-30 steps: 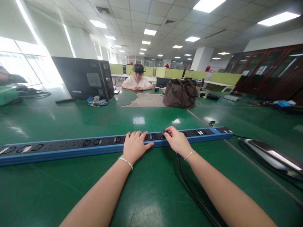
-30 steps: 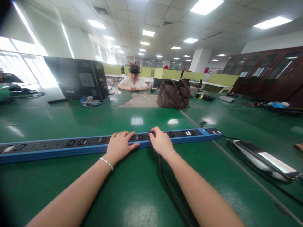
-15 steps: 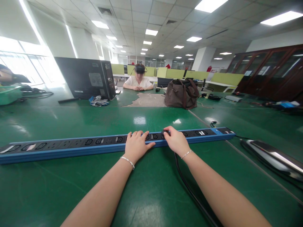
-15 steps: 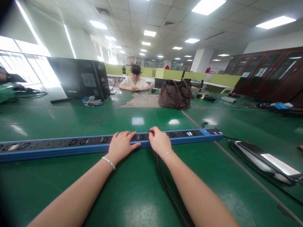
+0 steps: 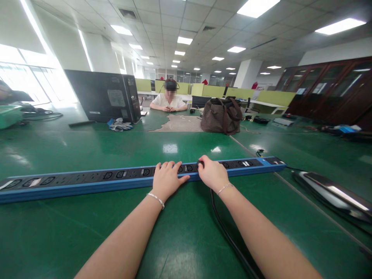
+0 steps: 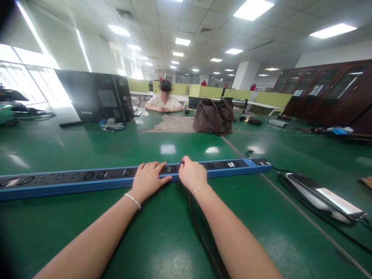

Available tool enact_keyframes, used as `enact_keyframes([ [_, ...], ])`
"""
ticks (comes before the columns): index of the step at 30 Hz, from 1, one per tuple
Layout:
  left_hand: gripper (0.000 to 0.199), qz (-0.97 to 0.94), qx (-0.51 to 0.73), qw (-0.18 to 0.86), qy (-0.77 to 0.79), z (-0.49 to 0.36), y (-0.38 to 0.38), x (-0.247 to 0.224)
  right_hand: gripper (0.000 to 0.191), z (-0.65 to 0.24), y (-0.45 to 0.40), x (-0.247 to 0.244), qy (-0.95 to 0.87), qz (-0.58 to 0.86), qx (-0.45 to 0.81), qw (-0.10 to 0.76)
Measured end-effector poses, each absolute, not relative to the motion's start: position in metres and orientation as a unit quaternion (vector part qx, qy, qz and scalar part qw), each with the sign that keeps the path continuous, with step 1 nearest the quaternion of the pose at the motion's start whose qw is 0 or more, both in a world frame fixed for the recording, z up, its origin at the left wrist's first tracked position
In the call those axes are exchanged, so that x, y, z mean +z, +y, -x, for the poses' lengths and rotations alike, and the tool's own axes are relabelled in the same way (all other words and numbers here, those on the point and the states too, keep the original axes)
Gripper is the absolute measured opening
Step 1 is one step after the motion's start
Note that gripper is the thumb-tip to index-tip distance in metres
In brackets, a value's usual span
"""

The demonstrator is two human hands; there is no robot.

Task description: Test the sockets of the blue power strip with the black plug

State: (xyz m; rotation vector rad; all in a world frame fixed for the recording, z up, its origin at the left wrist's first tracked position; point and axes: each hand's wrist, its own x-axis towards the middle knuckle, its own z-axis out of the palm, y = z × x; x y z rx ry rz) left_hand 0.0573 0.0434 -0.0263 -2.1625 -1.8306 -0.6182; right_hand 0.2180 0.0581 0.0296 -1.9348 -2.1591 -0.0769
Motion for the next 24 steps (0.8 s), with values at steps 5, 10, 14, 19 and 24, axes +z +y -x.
enact_keyframes([
  [5,0.058,0.741,-0.209,0.118,-0.627,-0.057,0.043,-0.027,0.03,-0.215,0.061,0.029,-0.745,0.655,-0.024,0.123],
  [10,0.061,0.737,-0.211,0.106,-0.633,-0.058,0.043,-0.026,0.029,-0.226,0.067,0.028,-0.741,0.654,0.017,0.152],
  [14,0.062,0.739,-0.22,0.114,-0.627,-0.058,0.044,-0.028,0.03,-0.225,0.065,0.027,-0.74,0.658,0.003,0.139],
  [19,0.061,0.739,-0.224,0.12,-0.624,-0.057,0.045,-0.03,0.03,-0.218,0.062,0.023,-0.74,0.663,-0.028,0.114],
  [24,0.061,0.74,-0.227,0.126,-0.62,-0.057,0.046,-0.03,0.029,-0.218,0.065,0.02,-0.741,0.66,-0.019,0.121],
])
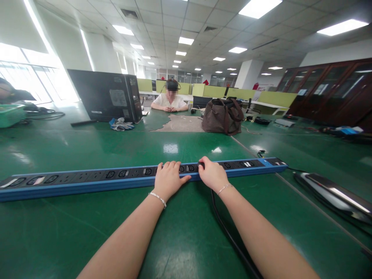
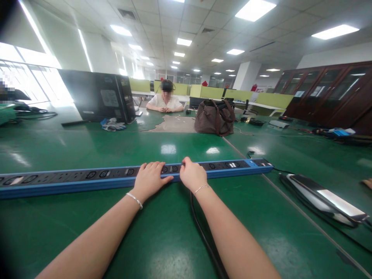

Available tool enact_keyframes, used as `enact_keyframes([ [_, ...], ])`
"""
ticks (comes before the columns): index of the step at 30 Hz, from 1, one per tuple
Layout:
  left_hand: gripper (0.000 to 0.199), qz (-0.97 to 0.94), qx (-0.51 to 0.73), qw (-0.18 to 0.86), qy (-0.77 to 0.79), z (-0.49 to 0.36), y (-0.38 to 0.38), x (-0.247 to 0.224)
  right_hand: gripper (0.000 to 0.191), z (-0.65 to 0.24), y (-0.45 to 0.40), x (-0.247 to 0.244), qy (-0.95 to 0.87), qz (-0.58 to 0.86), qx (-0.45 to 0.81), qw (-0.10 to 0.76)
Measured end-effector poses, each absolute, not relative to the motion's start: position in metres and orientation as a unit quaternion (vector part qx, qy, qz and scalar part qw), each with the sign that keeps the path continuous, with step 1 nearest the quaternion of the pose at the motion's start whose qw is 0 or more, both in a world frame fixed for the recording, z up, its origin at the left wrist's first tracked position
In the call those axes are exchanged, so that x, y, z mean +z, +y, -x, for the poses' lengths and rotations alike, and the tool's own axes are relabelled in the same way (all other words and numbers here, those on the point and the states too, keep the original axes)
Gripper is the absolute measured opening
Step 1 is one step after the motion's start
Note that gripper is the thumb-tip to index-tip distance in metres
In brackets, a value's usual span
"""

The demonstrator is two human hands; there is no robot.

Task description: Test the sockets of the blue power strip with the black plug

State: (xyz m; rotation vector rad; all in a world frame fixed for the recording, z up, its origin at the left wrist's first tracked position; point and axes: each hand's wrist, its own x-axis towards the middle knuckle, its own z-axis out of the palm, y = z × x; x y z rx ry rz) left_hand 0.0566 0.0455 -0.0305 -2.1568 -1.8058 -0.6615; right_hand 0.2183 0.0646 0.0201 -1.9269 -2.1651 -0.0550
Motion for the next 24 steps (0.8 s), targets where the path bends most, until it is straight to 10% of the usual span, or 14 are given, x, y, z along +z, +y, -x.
enact_keyframes([
  [24,0.065,0.746,-0.098,0.038,-0.657,0.0,0.035,-0.005,0.03,-0.216,0.062,0.022,-0.752,0.653,-0.018,0.09],
])
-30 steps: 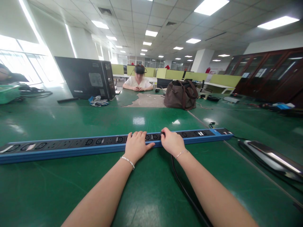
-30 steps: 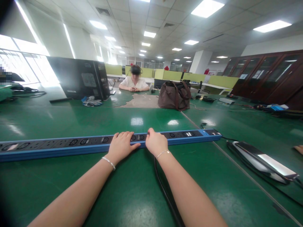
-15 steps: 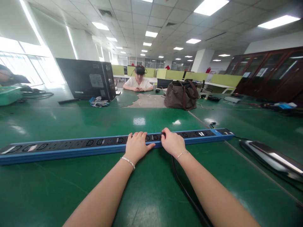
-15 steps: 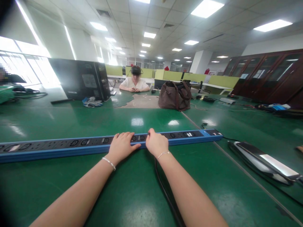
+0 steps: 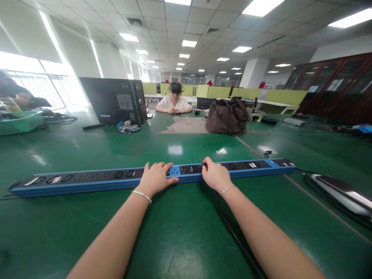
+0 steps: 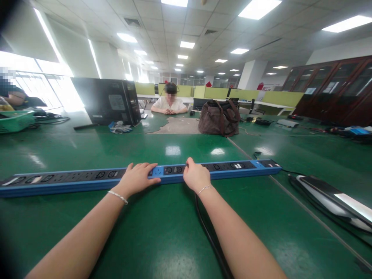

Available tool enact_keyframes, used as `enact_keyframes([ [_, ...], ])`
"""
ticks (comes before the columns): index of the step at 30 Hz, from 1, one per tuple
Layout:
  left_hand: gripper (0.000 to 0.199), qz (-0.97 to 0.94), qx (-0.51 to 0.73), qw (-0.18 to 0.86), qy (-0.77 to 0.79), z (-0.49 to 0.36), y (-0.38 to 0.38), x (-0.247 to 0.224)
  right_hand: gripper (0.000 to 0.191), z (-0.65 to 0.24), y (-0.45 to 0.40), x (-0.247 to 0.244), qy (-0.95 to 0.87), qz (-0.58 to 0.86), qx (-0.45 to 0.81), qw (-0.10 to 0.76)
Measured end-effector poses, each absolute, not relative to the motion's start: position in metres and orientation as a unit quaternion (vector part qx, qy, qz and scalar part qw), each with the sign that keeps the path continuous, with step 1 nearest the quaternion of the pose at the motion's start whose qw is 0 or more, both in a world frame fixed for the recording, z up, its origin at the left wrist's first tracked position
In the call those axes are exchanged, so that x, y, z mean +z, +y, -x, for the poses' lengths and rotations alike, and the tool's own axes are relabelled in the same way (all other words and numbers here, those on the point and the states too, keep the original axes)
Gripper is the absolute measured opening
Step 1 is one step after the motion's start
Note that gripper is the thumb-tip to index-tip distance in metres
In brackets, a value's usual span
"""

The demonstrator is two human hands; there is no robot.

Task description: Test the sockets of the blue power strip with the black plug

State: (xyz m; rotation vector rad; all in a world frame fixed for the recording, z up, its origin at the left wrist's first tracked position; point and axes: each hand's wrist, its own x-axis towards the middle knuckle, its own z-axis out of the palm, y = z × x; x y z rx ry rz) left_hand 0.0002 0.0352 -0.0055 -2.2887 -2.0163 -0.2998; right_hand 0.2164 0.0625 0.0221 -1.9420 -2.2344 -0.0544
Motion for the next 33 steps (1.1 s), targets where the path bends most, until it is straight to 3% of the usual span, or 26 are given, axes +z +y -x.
enact_keyframes([
  [10,0.068,0.74,-0.115,0.1,-0.655,0.012,0.026,-0.014,0.031,-0.218,0.065,0.022,-0.742,0.663,-0.002,0.101],
  [27,0.068,0.739,-0.125,0.093,-0.656,0.013,0.028,-0.012,0.03,-0.221,0.065,0.021,-0.754,0.648,0.004,0.11],
  [33,0.067,0.736,-0.122,0.089,-0.66,0.012,0.028,-0.012,0.029,-0.232,0.07,0.024,-0.739,0.64,0.049,0.205],
])
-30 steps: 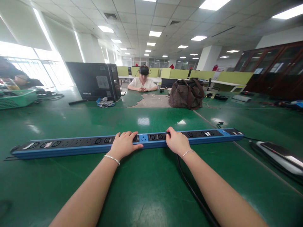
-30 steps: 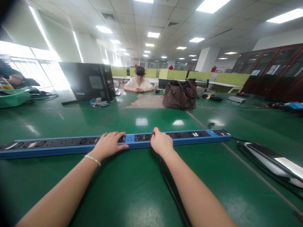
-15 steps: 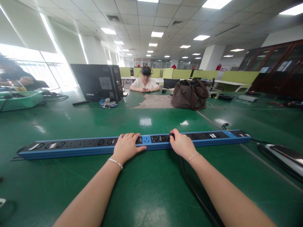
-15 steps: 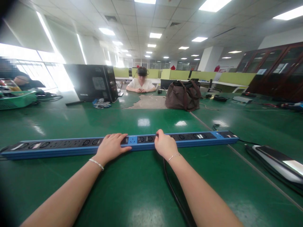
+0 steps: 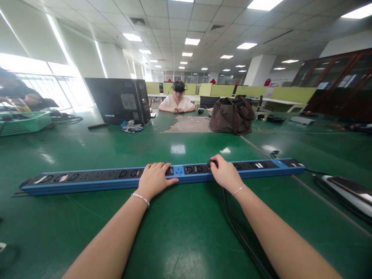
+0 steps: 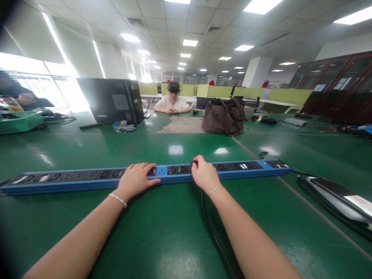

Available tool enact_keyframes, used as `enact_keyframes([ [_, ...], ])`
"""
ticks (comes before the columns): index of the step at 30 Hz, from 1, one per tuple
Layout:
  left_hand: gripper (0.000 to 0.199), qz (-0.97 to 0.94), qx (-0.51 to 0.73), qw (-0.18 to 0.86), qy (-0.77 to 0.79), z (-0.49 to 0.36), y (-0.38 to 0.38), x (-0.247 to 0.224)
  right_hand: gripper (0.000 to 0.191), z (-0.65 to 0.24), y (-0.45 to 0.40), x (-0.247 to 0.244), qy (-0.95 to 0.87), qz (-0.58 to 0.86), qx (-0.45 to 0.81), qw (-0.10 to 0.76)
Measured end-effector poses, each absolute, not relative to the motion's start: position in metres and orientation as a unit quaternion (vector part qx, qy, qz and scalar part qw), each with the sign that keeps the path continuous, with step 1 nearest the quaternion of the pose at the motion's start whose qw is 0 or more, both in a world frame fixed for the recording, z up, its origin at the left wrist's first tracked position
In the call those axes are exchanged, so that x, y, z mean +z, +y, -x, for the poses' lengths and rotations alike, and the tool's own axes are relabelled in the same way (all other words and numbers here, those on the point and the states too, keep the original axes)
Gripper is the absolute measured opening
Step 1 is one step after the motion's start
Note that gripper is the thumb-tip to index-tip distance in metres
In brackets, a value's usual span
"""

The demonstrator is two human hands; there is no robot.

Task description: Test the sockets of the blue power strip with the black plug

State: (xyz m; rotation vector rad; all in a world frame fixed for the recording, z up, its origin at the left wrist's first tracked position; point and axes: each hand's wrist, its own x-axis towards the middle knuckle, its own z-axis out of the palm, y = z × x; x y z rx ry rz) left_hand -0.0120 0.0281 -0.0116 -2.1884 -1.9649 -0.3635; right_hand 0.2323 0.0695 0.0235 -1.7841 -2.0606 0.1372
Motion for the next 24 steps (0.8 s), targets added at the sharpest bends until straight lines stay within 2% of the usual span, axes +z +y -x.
enact_keyframes([
  [3,0.067,0.737,-0.124,0.09,-0.659,0.013,0.028,-0.012,0.028,-0.239,0.07,0.029,-0.721,0.633,0.074,0.274],
  [6,0.068,0.741,-0.129,0.101,-0.651,0.013,0.028,-0.013,0.028,-0.241,0.069,0.036,-0.714,0.626,0.071,0.305],
  [17,0.066,0.734,-0.122,0.098,-0.661,0.012,0.028,-0.013,0.028,-0.242,0.07,0.033,-0.708,0.633,0.101,0.295],
  [24,0.068,0.738,-0.135,0.111,-0.652,0.012,0.029,-0.016,0.031,-0.236,0.074,0.026,-0.708,0.599,0.181,0.328],
])
